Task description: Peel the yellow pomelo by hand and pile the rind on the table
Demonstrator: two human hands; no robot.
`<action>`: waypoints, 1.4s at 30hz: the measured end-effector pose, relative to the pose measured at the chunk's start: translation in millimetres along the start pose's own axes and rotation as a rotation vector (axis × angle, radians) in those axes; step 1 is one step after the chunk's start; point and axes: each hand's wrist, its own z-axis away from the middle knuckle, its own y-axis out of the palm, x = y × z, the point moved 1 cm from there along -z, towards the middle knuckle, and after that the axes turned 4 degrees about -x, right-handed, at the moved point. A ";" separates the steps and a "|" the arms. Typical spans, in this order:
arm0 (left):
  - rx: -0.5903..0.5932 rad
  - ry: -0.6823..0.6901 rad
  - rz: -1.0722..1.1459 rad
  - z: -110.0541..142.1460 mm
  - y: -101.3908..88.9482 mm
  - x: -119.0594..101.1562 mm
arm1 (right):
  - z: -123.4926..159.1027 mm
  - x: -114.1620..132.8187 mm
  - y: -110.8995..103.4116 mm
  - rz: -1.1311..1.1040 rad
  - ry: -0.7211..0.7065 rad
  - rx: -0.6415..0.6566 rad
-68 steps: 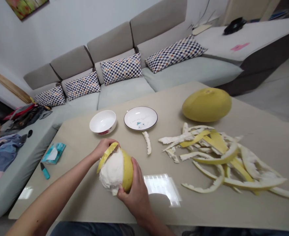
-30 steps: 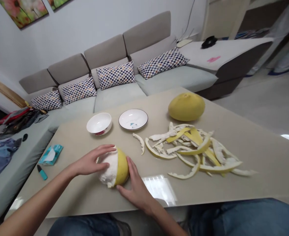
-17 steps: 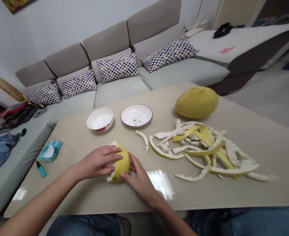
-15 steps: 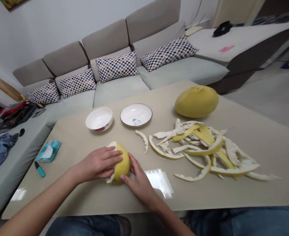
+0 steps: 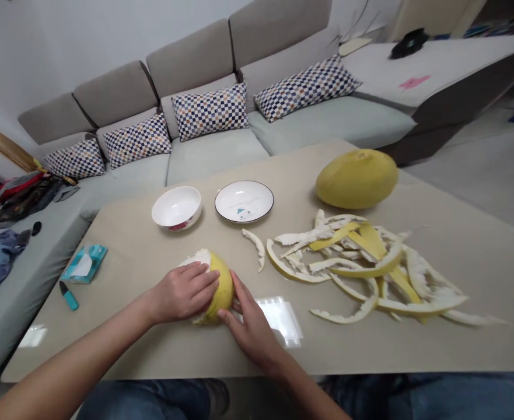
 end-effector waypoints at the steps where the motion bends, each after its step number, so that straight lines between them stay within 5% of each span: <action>1: -0.013 -0.006 0.001 0.3 1.0 -0.2 | -1.1 1.0 -0.3 0.005 -0.001 0.000; 5: -0.044 -0.045 0.035 4.6 9.7 -2.9 | -3.4 2.8 1.8 0.016 -0.012 -0.008; 10: -0.035 -0.311 0.194 -2.9 25.9 -3.2 | 7.8 -4.5 11.8 0.104 -0.107 -0.062; 14: -0.021 -0.364 0.263 -7.5 17.9 -1.7 | 17.3 -6.5 12.8 0.112 -0.066 -0.069; 19: -0.080 -0.722 0.424 35.7 3.7 -13.5 | 12.0 14.1 1.0 0.345 -0.109 -0.072; 24: -0.064 -1.106 0.422 81.5 15.1 -36.0 | -4.8 39.8 -3.6 0.492 -0.221 -0.025; 29: -0.116 -1.159 0.536 84.2 34.2 -45.4 | -23.8 62.8 0.5 0.686 -0.269 0.036; 37: -0.147 -1.165 0.543 74.8 43.9 -49.4 | -53.8 126.5 -2.1 1.139 -0.117 0.270; 42: -0.202 -1.173 0.564 74.4 49.2 -46.6 | -68.6 141.7 9.4 1.274 -0.092 0.383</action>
